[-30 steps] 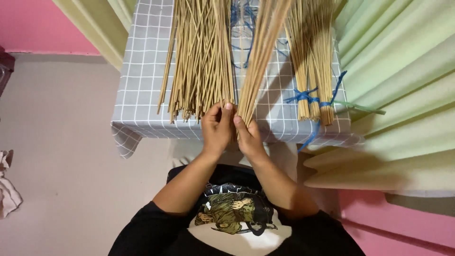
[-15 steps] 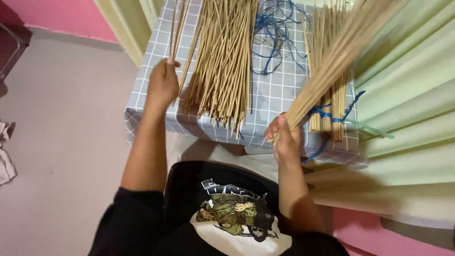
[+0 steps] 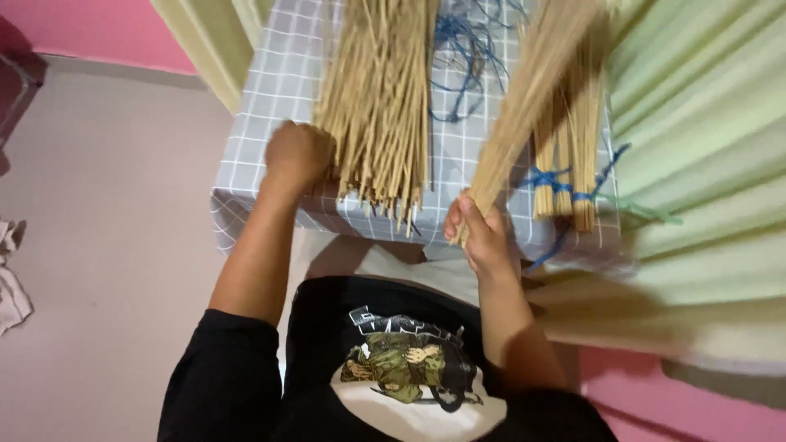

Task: Gathering and tying bundles of long wooden sticks with blue plastic string.

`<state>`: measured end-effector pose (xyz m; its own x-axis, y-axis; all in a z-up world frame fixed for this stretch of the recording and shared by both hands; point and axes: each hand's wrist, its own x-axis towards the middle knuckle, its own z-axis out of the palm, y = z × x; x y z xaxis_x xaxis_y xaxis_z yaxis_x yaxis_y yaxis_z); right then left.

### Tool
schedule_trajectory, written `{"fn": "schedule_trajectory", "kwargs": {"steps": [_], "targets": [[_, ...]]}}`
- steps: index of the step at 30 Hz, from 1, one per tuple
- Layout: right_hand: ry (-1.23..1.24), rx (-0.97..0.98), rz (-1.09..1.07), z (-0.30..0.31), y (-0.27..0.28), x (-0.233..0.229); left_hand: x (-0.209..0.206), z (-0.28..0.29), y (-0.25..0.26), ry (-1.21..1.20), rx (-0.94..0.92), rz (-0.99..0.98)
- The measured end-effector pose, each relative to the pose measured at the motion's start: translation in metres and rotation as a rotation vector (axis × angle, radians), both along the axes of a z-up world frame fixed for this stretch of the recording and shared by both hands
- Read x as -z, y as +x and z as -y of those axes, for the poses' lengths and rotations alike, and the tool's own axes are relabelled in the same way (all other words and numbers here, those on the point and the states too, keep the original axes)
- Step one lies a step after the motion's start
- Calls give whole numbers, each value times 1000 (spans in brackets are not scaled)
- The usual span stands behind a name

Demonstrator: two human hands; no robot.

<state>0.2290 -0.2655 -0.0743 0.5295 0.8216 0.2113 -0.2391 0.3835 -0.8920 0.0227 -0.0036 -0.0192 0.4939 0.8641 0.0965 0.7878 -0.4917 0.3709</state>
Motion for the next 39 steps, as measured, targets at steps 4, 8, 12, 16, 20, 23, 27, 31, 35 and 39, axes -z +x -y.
{"fn": "schedule_trajectory", "kwargs": {"steps": [4,8,12,16,20,23,27,31,35,39], "targets": [[-1,-90,-131,-14,-1,12,-51,56,11,225,136,287],[-11,-166,-240,-18,-22,20,-54,130,38,-126,455,761],[-59,-168,-230,-13,-44,-25,-36,154,63,-583,430,1050],[-70,-174,-92,-10,-34,-14,-37,163,61,-755,372,1140],[-67,-40,-27,-10,-40,-11,-40,174,57,-578,322,1090],[-47,44,82,-8,-44,-23,-34,178,59,-519,284,1062],[-57,117,259,-13,-35,-32,-39,172,58,-486,301,1053],[-76,91,217,-4,-27,-21,-23,128,51,-402,264,1178],[-167,170,269,15,-12,-33,-53,60,4,-22,81,919],[-194,164,323,22,-13,-55,26,-73,-20,140,-72,346]]}}
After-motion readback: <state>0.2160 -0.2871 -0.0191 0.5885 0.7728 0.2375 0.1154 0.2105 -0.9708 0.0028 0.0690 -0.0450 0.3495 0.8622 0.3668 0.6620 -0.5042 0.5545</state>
